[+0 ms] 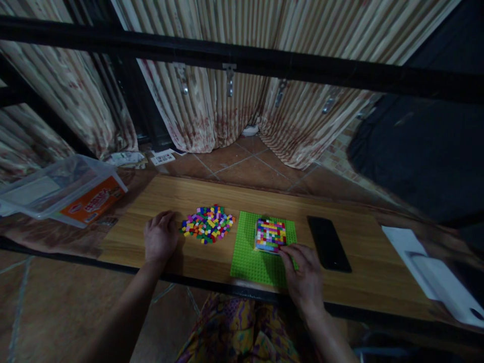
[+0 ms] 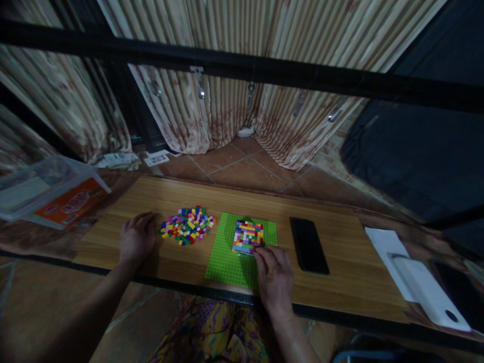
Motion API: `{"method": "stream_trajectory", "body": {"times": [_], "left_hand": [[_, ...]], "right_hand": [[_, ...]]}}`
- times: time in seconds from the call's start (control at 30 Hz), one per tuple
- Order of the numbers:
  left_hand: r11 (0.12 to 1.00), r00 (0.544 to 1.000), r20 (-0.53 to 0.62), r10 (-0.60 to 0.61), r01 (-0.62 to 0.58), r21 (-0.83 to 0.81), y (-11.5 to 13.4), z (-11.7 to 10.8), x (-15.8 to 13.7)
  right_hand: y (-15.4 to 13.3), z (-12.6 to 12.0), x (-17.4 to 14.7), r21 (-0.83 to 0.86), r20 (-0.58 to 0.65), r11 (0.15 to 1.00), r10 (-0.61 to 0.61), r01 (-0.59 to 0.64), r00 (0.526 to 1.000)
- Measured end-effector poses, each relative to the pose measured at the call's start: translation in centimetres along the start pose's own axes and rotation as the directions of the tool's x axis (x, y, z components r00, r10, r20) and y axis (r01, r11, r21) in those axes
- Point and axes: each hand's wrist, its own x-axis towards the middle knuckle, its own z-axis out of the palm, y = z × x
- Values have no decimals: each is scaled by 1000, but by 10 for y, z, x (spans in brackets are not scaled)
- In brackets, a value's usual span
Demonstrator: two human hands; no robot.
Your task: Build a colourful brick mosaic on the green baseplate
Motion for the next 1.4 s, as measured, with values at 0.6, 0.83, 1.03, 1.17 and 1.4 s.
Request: {"method": "stream_trajectory", "body": {"times": [0.6, 0.83, 1.03, 1.17, 1.4], "left_hand": [[1000, 1000, 3, 11, -11, 13, 4, -5, 2], [1000, 1000, 7, 26, -26, 10, 4, -5, 2], [999, 999, 15, 32, -32, 32, 1, -3, 2], [999, 999, 20, 28, -29, 29, 1, -3, 3], [998, 999, 14, 45, -46, 39, 0, -2, 2]], "right_hand": [[-5, 6, -1, 228, -31, 948, 236, -223, 971], [-4, 5, -2, 221, -39, 962, 174, -161, 984], [0, 8, -4, 276, -34, 947, 178, -162, 983], [1, 9, -4, 331, -9, 928, 185, -172, 983], [4, 2, -18, 363, 20, 862, 373, -354, 928]]}}
